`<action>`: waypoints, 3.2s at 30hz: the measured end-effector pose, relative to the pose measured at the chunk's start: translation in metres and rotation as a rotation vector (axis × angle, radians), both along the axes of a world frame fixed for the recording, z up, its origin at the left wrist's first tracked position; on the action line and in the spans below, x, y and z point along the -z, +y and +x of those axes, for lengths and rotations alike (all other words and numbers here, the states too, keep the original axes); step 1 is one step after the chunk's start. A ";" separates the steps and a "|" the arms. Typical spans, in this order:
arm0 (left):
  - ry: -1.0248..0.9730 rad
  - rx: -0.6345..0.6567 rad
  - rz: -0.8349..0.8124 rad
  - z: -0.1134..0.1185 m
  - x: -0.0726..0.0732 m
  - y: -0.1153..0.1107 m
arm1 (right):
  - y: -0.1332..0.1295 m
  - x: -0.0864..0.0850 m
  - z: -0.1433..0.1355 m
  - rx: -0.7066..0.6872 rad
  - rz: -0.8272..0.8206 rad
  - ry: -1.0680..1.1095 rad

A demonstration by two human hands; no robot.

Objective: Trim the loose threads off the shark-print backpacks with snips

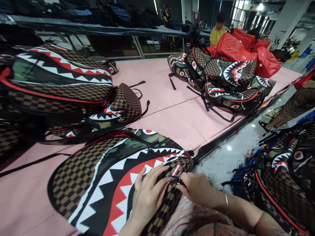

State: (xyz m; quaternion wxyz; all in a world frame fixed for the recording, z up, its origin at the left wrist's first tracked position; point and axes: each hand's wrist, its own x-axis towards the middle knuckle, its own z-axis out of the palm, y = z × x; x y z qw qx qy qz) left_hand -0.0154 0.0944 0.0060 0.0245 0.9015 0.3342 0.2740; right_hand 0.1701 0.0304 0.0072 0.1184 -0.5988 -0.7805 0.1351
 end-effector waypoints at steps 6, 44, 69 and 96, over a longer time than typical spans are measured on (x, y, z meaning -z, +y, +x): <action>-0.166 -0.074 -0.139 0.000 -0.009 0.001 | 0.001 0.010 0.007 0.083 0.010 0.330; -0.279 -0.223 -0.576 0.058 0.012 0.039 | 0.066 0.057 0.069 -0.004 -0.243 1.045; -0.121 -0.297 0.004 0.017 0.019 -0.025 | 0.128 0.056 0.086 -0.484 0.043 0.732; -0.329 -0.449 -0.136 0.022 0.013 -0.037 | 0.119 0.017 0.051 -0.733 0.053 0.428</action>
